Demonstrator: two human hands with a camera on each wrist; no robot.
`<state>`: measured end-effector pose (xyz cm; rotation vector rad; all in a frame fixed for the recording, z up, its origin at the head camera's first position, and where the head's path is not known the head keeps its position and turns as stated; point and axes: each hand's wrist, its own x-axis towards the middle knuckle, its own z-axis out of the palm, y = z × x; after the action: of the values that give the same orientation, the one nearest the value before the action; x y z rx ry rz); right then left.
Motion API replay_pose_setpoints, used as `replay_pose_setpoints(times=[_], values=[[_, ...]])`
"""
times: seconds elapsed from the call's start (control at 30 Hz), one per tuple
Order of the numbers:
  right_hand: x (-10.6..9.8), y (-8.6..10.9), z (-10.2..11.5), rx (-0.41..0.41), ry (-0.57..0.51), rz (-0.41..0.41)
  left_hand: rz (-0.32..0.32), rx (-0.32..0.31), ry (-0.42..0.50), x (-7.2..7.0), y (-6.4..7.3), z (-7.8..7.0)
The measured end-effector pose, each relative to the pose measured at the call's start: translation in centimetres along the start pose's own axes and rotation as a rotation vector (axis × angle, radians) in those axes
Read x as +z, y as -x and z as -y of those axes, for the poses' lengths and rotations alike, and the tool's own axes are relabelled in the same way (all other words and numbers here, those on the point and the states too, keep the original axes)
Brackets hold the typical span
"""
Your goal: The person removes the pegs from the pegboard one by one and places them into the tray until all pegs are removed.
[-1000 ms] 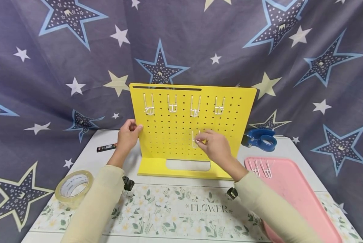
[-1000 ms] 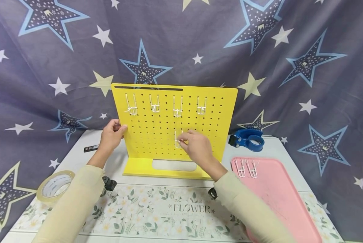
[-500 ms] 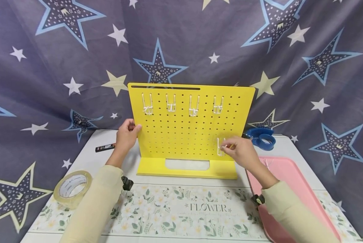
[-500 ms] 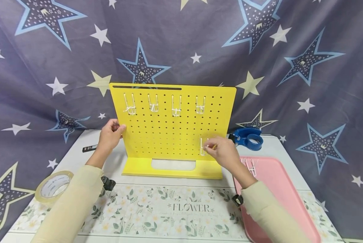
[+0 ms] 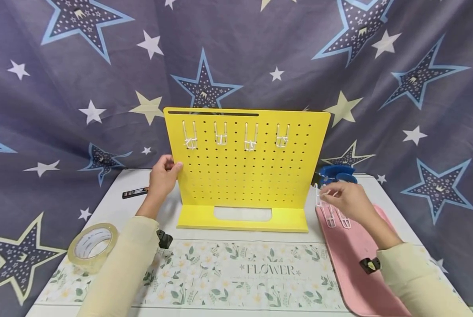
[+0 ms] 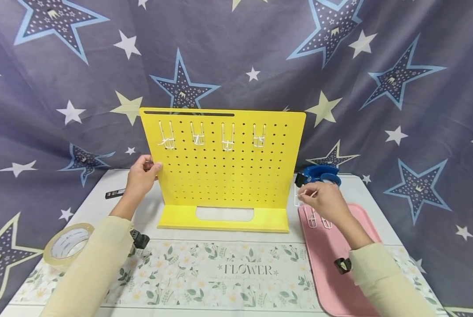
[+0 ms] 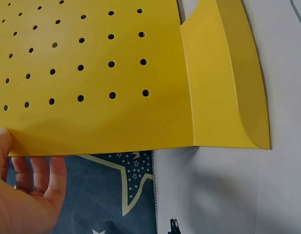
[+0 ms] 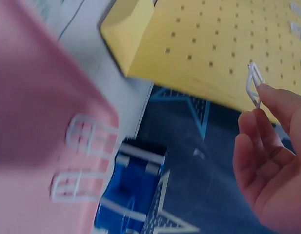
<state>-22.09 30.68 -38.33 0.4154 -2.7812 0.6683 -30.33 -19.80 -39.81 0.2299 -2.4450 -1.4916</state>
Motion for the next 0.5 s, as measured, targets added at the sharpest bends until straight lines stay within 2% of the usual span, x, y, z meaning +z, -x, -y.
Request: replay_pose_setpoints(times=[0.17,0.33,0.5], values=[[-1.5,0.7,-2.5,0.014,0.046,-0.005,0.015,0.012,0.000,0.0,-0.1,0.1],[-3.2,1.2,-5.1,0.052,0.064,0.026,0.013,0.016,-0.005,0.0,-0.1,0.2],[-4.0,1.8,-7.8,0.066,0.073,0.039,0.013,0.007,-0.002,-0.2,0.0,0.1]])
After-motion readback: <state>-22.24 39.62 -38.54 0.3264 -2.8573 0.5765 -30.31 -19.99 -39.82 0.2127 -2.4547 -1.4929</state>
